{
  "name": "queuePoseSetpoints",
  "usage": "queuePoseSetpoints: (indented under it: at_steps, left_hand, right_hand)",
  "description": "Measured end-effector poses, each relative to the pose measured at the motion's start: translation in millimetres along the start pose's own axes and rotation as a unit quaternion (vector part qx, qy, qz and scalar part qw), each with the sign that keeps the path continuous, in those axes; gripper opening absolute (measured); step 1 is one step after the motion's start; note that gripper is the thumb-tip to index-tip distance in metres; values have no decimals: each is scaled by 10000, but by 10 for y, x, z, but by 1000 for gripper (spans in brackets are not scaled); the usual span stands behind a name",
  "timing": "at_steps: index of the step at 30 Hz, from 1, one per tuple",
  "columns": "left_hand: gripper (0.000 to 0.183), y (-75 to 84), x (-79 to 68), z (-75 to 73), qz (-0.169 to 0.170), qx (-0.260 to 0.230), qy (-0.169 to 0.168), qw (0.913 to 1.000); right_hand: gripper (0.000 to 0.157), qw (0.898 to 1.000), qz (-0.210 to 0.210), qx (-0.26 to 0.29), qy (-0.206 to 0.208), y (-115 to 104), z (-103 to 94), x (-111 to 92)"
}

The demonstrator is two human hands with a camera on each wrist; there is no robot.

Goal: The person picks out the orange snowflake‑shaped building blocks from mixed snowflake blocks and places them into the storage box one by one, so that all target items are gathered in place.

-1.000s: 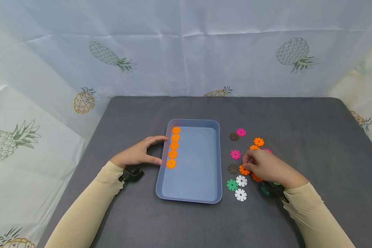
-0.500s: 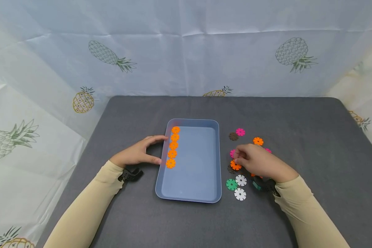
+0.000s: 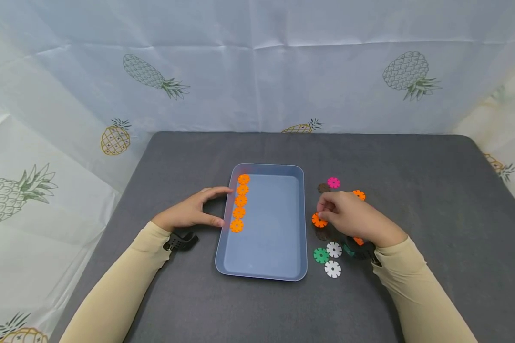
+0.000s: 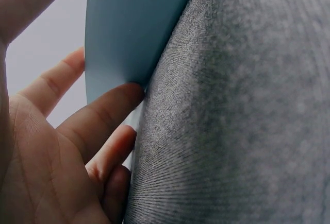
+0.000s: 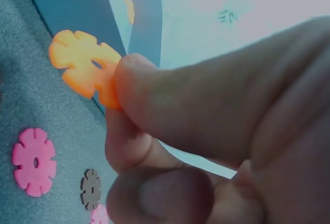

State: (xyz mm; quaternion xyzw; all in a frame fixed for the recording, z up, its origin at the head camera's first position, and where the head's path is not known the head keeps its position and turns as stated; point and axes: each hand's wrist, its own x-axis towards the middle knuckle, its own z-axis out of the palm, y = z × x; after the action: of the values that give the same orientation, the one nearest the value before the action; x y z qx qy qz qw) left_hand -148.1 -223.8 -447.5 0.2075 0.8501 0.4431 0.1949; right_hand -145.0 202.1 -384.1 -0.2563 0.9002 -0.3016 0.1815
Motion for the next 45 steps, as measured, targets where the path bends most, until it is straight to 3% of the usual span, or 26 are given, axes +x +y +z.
queuePoseSetpoints:
  at_steps: [21, 32, 45]
  left_hand:
    - [88, 45, -21, -4, -67, 6, 9, 10000]
    - [87, 44, -1, -10, -40, 19, -22, 10000]
    - [87, 46, -19, -6, 43, -17, -12, 10000]
  right_hand:
    - [5, 9991, -257, -79, 332, -226, -39, 134]
    - [5, 9986, -402, 181, 280, -379, 32, 269]
    - [6, 9987, -488, 161, -73, -452, 205, 508]
